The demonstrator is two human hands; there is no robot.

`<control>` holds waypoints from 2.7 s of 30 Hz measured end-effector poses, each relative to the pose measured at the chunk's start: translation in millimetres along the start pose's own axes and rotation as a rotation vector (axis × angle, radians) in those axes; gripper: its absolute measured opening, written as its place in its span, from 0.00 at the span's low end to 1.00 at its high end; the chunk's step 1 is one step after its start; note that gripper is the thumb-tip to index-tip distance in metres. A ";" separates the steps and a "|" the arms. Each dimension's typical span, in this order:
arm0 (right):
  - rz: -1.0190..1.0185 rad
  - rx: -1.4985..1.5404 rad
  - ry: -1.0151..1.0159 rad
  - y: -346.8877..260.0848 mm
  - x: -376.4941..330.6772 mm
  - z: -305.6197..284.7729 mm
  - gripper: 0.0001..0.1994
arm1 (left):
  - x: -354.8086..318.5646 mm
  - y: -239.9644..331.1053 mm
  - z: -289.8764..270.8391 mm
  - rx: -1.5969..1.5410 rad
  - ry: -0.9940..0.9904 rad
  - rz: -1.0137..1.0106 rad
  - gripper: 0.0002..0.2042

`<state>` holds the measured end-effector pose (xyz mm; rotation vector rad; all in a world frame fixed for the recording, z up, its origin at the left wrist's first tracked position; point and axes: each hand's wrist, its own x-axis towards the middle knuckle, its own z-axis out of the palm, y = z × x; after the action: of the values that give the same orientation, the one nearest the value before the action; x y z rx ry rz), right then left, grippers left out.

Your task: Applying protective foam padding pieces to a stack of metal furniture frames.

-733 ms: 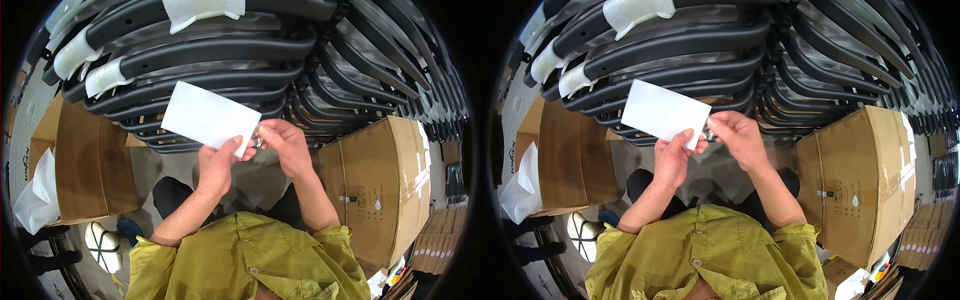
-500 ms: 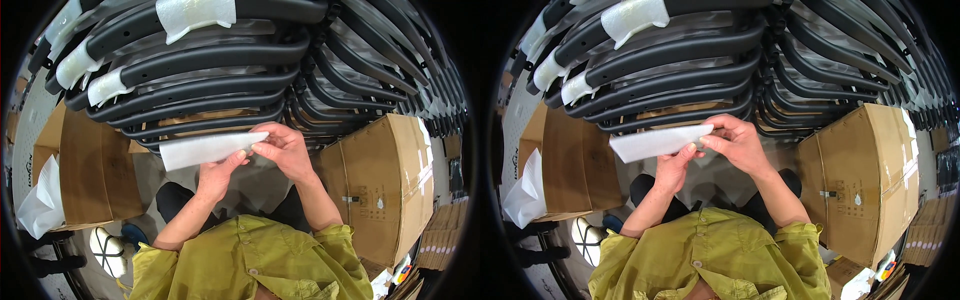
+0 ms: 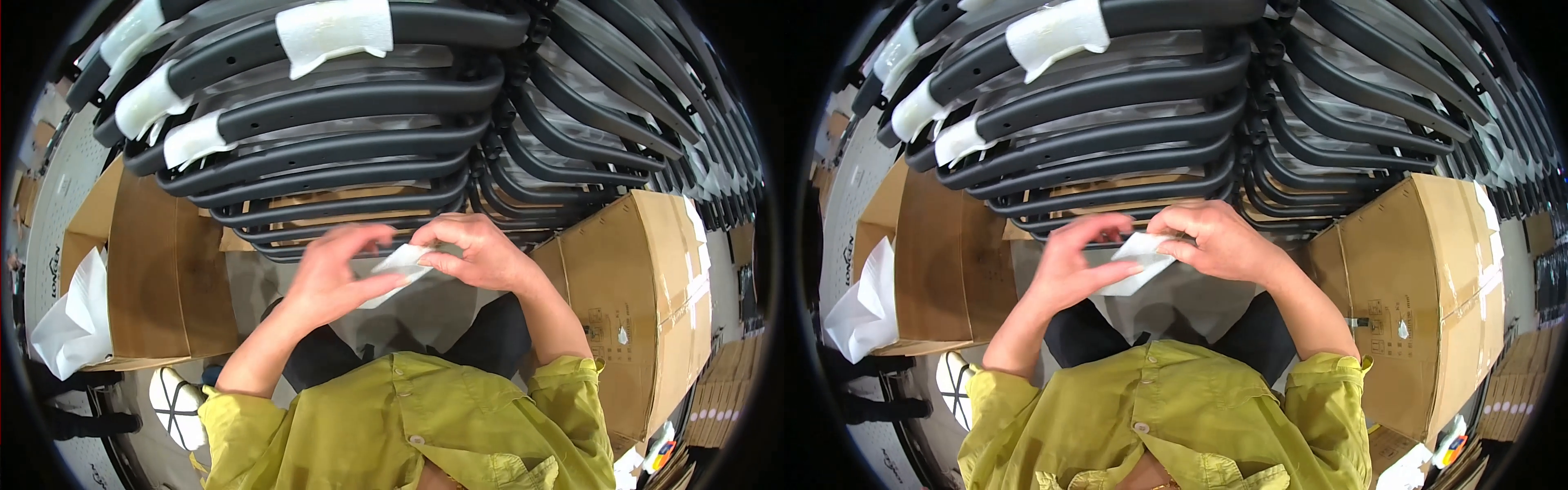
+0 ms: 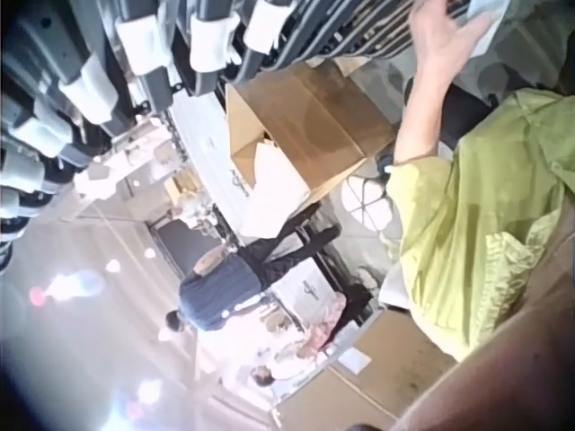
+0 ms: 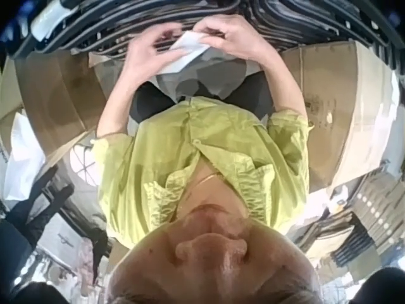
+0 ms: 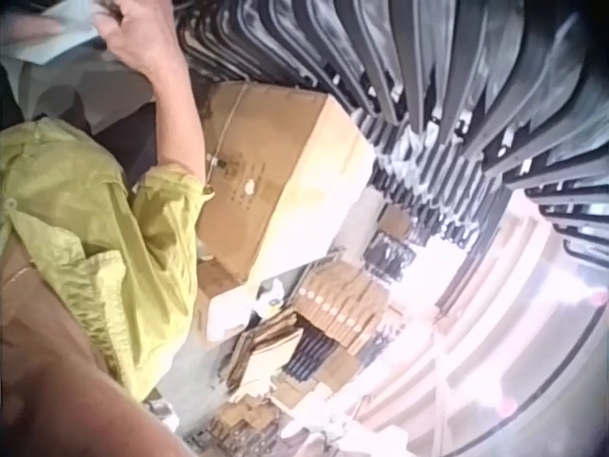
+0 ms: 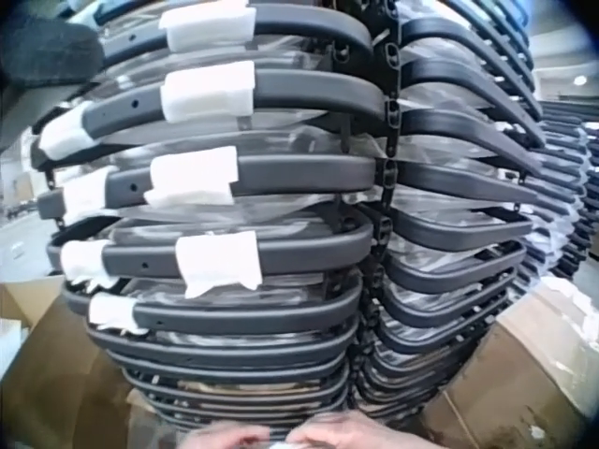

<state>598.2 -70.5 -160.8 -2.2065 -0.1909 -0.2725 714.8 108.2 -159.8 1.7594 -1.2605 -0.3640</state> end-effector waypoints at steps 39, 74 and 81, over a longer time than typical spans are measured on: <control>0.213 0.427 0.698 6.2 9.3 62.5 0.06 | 7.1 -19.2 50.6 0.629 0.417 0.299 0.19; 0.108 -0.079 0.597 -4.5 5.0 49.5 0.05 | 2.9 -12.7 46.5 0.405 0.332 0.190 0.18; -0.028 -0.280 0.646 3.9 10.0 56.8 0.05 | 2.7 -15.8 51.1 0.389 0.355 0.221 0.17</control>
<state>616.1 -27.1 -194.6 -2.2626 0.1837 -1.0566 690.8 81.3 -199.5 1.8722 -1.3025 0.3304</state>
